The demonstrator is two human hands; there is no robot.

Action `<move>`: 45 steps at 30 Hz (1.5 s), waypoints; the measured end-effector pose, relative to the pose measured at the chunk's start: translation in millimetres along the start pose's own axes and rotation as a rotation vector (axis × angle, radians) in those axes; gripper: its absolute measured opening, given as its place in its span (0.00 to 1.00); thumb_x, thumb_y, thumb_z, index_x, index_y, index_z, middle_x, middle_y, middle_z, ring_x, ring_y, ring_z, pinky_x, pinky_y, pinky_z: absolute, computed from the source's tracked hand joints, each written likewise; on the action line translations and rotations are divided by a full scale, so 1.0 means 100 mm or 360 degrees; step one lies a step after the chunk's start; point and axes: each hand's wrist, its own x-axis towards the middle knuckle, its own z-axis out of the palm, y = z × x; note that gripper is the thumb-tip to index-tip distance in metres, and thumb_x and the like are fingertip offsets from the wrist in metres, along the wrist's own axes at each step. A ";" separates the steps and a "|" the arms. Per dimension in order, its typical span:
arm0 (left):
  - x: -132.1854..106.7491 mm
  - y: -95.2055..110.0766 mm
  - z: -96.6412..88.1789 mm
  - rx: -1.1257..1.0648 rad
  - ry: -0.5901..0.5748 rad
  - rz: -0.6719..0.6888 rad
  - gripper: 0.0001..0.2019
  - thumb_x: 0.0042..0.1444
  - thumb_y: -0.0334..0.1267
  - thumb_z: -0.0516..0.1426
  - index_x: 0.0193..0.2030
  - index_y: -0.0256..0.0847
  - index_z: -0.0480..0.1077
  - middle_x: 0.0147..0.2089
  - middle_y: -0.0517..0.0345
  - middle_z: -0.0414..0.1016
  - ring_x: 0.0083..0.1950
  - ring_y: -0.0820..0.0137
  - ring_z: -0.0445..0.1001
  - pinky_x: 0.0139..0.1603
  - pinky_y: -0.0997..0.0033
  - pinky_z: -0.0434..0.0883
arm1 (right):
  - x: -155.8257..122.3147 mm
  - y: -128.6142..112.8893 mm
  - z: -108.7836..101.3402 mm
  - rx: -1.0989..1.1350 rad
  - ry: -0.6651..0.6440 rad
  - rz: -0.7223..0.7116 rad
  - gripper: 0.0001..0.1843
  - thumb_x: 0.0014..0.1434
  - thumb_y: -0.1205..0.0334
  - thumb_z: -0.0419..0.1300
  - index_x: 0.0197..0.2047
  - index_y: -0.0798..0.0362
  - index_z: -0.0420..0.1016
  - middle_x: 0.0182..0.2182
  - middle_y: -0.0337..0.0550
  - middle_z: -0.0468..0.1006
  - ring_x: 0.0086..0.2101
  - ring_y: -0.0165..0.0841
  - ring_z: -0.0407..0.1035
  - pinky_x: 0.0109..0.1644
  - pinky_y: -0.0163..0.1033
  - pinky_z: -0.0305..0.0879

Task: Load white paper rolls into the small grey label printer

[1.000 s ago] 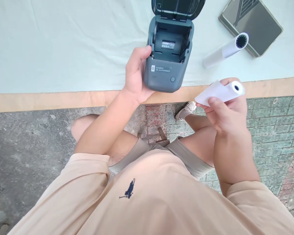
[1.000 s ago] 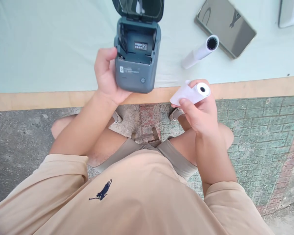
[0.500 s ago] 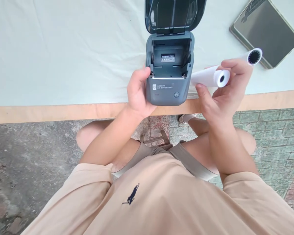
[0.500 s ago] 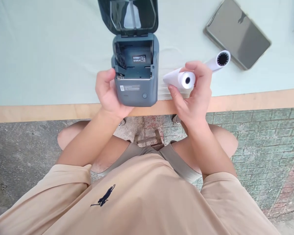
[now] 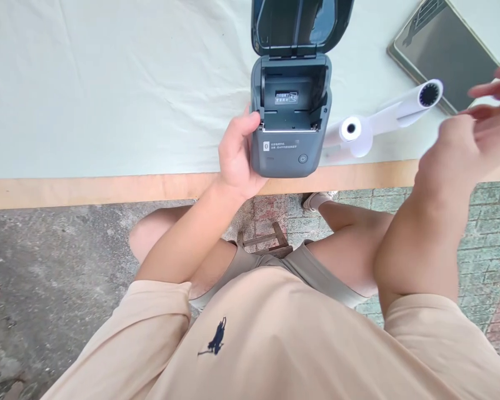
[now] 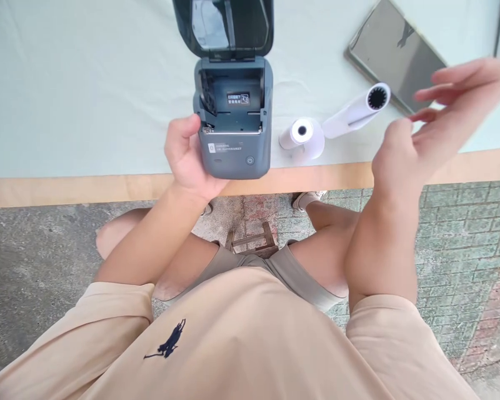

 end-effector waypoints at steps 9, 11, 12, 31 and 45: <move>0.01 0.00 0.03 0.0061 0.0076 0.0006 0.15 0.50 0.43 0.45 0.43 0.47 0.64 0.39 0.59 0.73 0.44 0.66 0.71 0.46 0.65 0.69 | 0.20 0.16 0.13 -0.0145 0.0049 -0.0109 0.18 0.48 0.63 0.58 0.44 0.46 0.62 0.36 0.36 0.67 0.37 0.22 0.65 0.40 0.31 0.63; 0.01 0.00 0.03 0.0061 0.0079 -0.0004 0.15 0.50 0.43 0.45 0.43 0.46 0.64 0.39 0.58 0.73 0.44 0.66 0.71 0.48 0.64 0.68 | 0.22 0.06 0.09 0.0010 0.0120 -0.0192 0.19 0.46 0.56 0.59 0.43 0.43 0.63 0.34 0.33 0.67 0.34 0.20 0.65 0.39 0.30 0.64; 0.01 0.00 0.03 0.0061 0.0089 -0.0011 0.15 0.50 0.43 0.45 0.43 0.46 0.64 0.39 0.58 0.73 0.44 0.66 0.71 0.49 0.63 0.68 | 0.22 -0.02 0.07 0.0097 0.0140 -0.0238 0.19 0.45 0.51 0.60 0.41 0.42 0.64 0.32 0.33 0.66 0.33 0.19 0.65 0.39 0.30 0.65; -0.03 -0.07 0.04 0.0292 0.0036 -0.0021 0.14 0.48 0.39 0.53 0.43 0.49 0.62 0.38 0.59 0.70 0.40 0.65 0.69 0.36 0.69 0.66 | 0.29 -0.71 0.69 -0.1252 -0.0566 -0.0343 0.17 0.51 0.60 0.54 0.46 0.43 0.63 0.44 0.29 0.66 0.45 0.30 0.62 0.56 0.50 0.56; -0.05 -0.06 0.02 0.0260 0.0022 -0.0074 0.23 0.42 0.35 0.58 0.47 0.45 0.60 0.41 0.58 0.70 0.51 0.60 0.70 0.49 0.60 0.69 | 0.20 -0.52 0.61 -0.0272 -0.0529 0.0007 0.10 0.41 0.58 0.63 0.30 0.49 0.72 0.31 0.37 0.68 0.51 0.33 0.58 0.69 0.49 0.40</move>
